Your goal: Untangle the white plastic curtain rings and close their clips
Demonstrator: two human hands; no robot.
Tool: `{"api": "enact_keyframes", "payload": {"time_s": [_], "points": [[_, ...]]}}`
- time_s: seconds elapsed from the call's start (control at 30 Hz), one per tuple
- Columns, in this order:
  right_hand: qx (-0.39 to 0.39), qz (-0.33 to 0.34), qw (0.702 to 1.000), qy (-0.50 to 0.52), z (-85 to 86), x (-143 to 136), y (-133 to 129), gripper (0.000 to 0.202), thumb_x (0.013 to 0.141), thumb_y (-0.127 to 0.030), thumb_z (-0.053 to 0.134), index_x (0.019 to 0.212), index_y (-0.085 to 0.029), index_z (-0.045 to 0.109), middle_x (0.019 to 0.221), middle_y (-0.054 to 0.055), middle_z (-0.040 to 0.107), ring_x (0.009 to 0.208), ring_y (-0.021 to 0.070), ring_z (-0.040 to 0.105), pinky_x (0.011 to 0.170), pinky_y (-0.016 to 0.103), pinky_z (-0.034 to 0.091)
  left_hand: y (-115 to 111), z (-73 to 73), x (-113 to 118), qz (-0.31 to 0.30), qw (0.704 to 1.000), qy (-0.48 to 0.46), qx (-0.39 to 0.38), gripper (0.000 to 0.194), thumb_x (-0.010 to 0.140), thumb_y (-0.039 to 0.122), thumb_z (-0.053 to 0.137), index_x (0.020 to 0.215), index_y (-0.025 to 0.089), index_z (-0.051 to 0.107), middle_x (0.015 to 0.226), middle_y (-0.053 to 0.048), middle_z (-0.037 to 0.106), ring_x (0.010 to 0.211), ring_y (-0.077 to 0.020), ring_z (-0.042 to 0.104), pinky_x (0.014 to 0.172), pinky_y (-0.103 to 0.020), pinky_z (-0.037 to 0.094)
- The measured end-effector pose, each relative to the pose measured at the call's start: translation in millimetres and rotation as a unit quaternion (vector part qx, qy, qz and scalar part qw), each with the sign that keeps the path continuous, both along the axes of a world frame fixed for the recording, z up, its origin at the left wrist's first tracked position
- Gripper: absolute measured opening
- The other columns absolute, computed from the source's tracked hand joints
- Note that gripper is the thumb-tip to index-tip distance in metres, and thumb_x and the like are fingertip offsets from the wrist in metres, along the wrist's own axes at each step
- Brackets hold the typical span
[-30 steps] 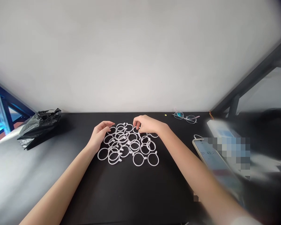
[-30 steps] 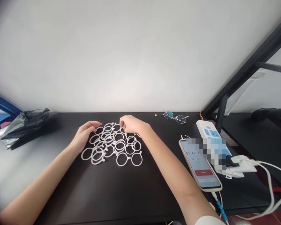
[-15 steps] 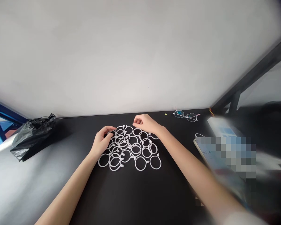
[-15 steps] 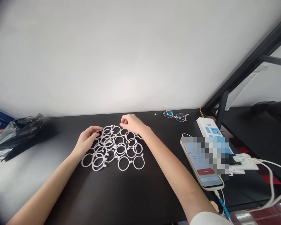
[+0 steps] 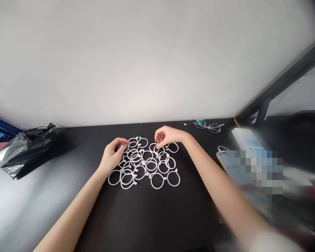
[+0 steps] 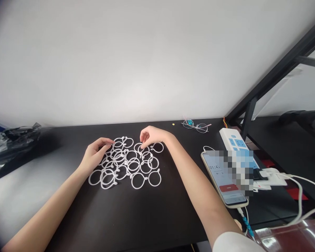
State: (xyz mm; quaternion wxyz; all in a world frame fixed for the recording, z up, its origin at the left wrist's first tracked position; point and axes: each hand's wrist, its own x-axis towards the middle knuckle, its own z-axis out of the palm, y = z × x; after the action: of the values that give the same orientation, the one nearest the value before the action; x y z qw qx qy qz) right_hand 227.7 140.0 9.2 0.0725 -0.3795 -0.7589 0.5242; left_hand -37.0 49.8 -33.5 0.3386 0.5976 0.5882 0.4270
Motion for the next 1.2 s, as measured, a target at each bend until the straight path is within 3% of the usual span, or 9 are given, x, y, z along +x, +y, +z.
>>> {"api": "enact_keyframes", "payload": {"time_s": [0.17, 0.37, 0.47, 0.57, 0.67, 0.83, 0.97, 1.1, 1.2], "points": [[-0.016, 0.017, 0.999, -0.023, 0.0, -3.0, -0.9, 0.019, 0.064, -0.025, 0.076, 0.075, -0.014, 0.066, 0.072, 0.002, 0.068, 0.069, 0.0129, 0.061, 0.063, 0.023, 0.046, -0.8, 1.2, 1.1, 0.002, 1.000, -0.001, -0.002, 0.019, 0.083, 0.033, 0.055, 0.088, 0.019, 0.066, 0.094, -0.005, 0.068, 0.092, -0.0220, 0.062, 0.088, -0.034, 0.046], [-0.088, -0.030, 0.993, 0.070, -7.6, 5.7, 5.6, 0.023, 0.064, -0.027, 0.078, 0.079, -0.013, 0.067, 0.076, 0.003, 0.070, 0.072, 0.0117, 0.063, 0.073, 0.024, 0.047, -3.2, 5.1, 2.2, 0.007, 1.000, -0.011, 0.018, 0.020, 0.085, 0.035, 0.055, 0.089, 0.018, 0.065, 0.096, -0.006, 0.069, 0.092, -0.0220, 0.063, 0.086, -0.033, 0.048], [-0.116, -0.054, 0.988, 0.090, -10.0, 5.6, 6.6, 0.024, 0.062, -0.024, 0.078, 0.079, -0.013, 0.066, 0.078, 0.004, 0.071, 0.071, 0.0120, 0.064, 0.073, 0.025, 0.048, -9.3, 10.8, 5.4, -0.001, 0.997, 0.043, 0.059, 0.019, 0.089, 0.035, 0.054, 0.091, 0.019, 0.063, 0.096, -0.005, 0.068, 0.094, -0.0219, 0.063, 0.086, -0.033, 0.047], [-0.087, -0.068, 0.992, 0.066, -5.0, -1.1, 2.3, 0.021, 0.064, -0.024, 0.076, 0.078, -0.013, 0.066, 0.074, 0.003, 0.070, 0.065, 0.0111, 0.061, 0.064, 0.023, 0.045, -19.8, 18.7, 12.7, -0.036, 0.981, 0.143, 0.126, 0.016, 0.091, 0.033, 0.052, 0.094, 0.020, 0.061, 0.097, -0.004, 0.068, 0.095, -0.0219, 0.062, 0.089, -0.037, 0.045], [-0.048, -0.062, 0.997, -0.003, 7.7, -11.0, -6.6, 0.013, 0.069, -0.022, 0.072, 0.075, -0.014, 0.063, 0.067, 0.002, 0.069, 0.061, 0.0109, 0.060, 0.057, 0.020, 0.041, -30.8, 24.6, 21.5, -0.090, 0.942, 0.242, 0.213, 0.011, 0.092, 0.029, 0.053, 0.098, 0.021, 0.057, 0.097, -0.004, 0.068, 0.094, -0.0215, 0.061, 0.098, -0.043, 0.039], [0.034, -0.026, 0.996, -0.080, 34.4, -25.8, -28.0, 0.005, 0.074, -0.018, 0.064, 0.075, -0.017, 0.059, 0.064, 0.001, 0.070, 0.066, 0.0146, 0.066, 0.057, 0.021, 0.042, -40.5, 24.7, 32.2, -0.161, 0.897, 0.296, 0.285, 0.023, 0.091, 0.026, 0.057, 0.113, 0.019, 0.050, 0.095, -0.004, 0.067, 0.087, -0.0192, 0.063, 0.103, -0.046, 0.036], [0.103, -0.008, 0.993, -0.065, 52.9, -35.2, -47.6, 0.004, 0.077, -0.017, 0.057, 0.074, -0.017, 0.056, 0.061, 0.000, 0.068, 0.056, 0.0127, 0.061, 0.051, 0.021, 0.037, -41.9, 21.6, 35.5, -0.148, 0.897, 0.292, 0.296, 0.035, 0.092, 0.025, 0.057, 0.124, 0.015, 0.044, 0.093, -0.006, 0.067, 0.086, -0.0192, 0.063, 0.101, -0.045, 0.038], [0.122, 0.001, 0.991, -0.052, 61.0, -42.3, -60.1, 0.005, 0.078, -0.020, 0.057, 0.075, -0.017, 0.055, 0.057, -0.001, 0.064, 0.049, 0.0109, 0.054, 0.049, 0.023, 0.035, -41.8, 19.5, 34.8, -0.074, 0.900, 0.296, 0.310, 0.013, 0.091, 0.027, 0.059, 0.098, 0.018, 0.053, 0.076, -0.001, 0.061, 0.073, -0.0176, 0.059, 0.089, -0.041, 0.043], [0.136, 0.007, 0.989, -0.054, 59.8, -44.6, -61.5, 0.006, 0.079, -0.022, 0.057, 0.076, -0.017, 0.055, 0.059, -0.001, 0.063, 0.052, 0.0114, 0.055, 0.050, 0.023, 0.035, -40.6, 18.5, 33.8, -0.054, 0.901, 0.301, 0.308, 0.016, 0.088, 0.030, 0.064, 0.090, 0.018, 0.052, 0.072, 0.000, 0.058, 0.072, -0.0177, 0.058, 0.084, -0.039, 0.044]]}}
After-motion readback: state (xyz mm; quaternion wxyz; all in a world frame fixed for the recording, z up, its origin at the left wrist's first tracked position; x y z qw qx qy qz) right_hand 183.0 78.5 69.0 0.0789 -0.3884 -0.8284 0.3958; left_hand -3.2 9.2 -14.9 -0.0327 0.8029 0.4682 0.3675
